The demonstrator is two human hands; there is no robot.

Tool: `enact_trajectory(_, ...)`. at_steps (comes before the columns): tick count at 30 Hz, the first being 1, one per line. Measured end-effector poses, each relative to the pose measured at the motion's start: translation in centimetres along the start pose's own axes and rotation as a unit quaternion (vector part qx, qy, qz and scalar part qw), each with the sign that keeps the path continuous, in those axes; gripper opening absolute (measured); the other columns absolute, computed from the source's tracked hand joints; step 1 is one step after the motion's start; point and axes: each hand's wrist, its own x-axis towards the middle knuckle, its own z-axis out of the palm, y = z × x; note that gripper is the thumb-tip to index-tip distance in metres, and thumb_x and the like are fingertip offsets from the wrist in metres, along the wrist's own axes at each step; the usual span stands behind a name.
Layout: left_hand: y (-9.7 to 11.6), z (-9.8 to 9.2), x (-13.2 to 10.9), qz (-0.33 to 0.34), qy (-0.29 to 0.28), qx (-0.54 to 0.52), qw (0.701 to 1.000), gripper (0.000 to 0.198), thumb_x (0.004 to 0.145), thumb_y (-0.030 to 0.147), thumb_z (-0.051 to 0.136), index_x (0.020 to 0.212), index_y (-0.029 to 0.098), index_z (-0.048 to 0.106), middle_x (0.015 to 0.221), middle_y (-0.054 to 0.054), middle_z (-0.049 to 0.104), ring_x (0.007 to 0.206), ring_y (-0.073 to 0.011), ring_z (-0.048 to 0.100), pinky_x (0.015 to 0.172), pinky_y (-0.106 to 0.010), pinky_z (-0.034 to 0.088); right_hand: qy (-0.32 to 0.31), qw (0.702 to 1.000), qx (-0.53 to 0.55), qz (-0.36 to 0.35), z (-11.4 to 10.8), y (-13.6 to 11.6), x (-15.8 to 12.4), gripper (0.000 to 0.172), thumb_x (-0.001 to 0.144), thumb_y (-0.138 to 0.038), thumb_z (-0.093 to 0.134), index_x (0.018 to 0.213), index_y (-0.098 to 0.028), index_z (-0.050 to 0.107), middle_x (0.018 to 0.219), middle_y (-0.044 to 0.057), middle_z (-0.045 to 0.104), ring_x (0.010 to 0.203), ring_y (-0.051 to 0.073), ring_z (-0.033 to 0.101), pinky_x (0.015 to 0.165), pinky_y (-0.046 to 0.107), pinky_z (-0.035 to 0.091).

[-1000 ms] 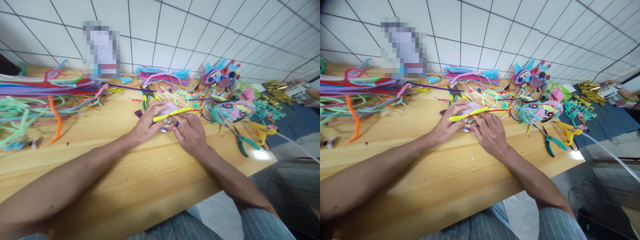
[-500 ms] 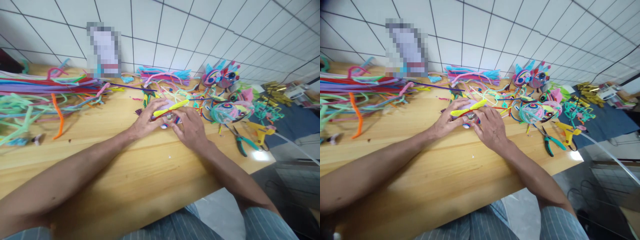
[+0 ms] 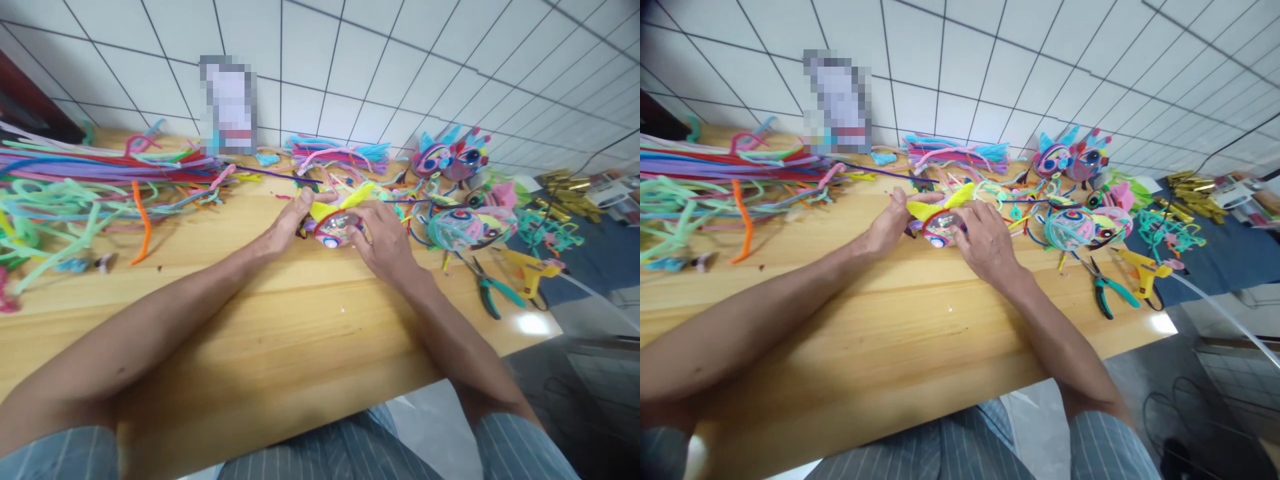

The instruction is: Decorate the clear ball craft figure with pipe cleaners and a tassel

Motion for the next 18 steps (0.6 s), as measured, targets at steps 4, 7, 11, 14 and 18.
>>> enact_trajectory(4, 2.2, -0.9, 0.4, -0.042, -0.019, 0.051, 0.998, 0.107, 0.094, 0.104, 0.020, 0.124, 0.022, 0.081, 0.122, -0.013, 0.084, 0.096, -0.0293, 0.081, 0.064, -0.035, 0.060, 0.009, 0.999, 0.031, -0.004, 0.2, 0.4, 0.0, 0.030, 0.111, -0.028, 0.054, 0.135, -0.026, 0.073, 0.130, 0.014, 0.076, 0.125, 0.035, 0.067, 0.110, 0.056, 0.056)
enact_trajectory(7, 4.1, -1.8, 1.1, -0.048, -0.040, 0.104, 0.993, 0.082, 0.097, 0.095, 0.046, 0.118, 0.025, 0.081, 0.117, -0.011, 0.084, 0.093, -0.0286, 0.080, 0.059, -0.032, 0.058, 0.011, 0.998, 0.054, -0.017, 0.2, 0.5, 0.1, 0.031, 0.111, -0.026, 0.054, 0.135, -0.026, 0.073, 0.132, 0.014, 0.076, 0.126, 0.034, 0.067, 0.111, 0.056, 0.057)
enact_trajectory(11, 6.3, -2.2, 2.8, -0.049, -0.085, 0.177, 0.979, 0.034, 0.085, 0.053, 0.087, 0.099, 0.024, 0.080, 0.099, -0.005, 0.081, 0.080, -0.0221, 0.075, 0.062, -0.030, 0.058, 0.012, 0.997, 0.074, -0.025, 0.4, 0.3, 0.3, 0.032, 0.110, -0.023, 0.054, 0.136, -0.025, 0.074, 0.132, 0.015, 0.076, 0.126, 0.034, 0.067, 0.111, 0.056, 0.057)
enact_trajectory(14, 7.3, -1.8, 4.1, -0.028, -0.083, 0.240, 0.967, 0.024, 0.074, 0.036, 0.092, 0.085, 0.022, 0.076, 0.085, -0.001, 0.075, 0.074, -0.0185, 0.070, 0.062, -0.028, 0.055, 0.014, 0.996, 0.079, -0.029, 0.6, 0.3, 0.4, 0.032, 0.111, -0.022, 0.052, 0.134, -0.023, 0.074, 0.131, 0.015, 0.076, 0.126, 0.034, 0.067, 0.111, 0.056, 0.056)
enact_trajectory(18, 7.7, -1.0, 5.0, -0.028, -0.086, 0.291, 0.952, 0.021, 0.072, 0.030, 0.089, 0.082, 0.021, 0.073, 0.080, -0.001, 0.072, 0.076, -0.0191, 0.068, 0.065, -0.029, 0.053, 0.024, 0.996, 0.074, -0.033, 1.0, 0.5, 0.5, 0.030, 0.111, -0.024, 0.051, 0.131, -0.021, 0.074, 0.128, 0.016, 0.076, 0.125, 0.033, 0.067, 0.112, 0.054, 0.056)
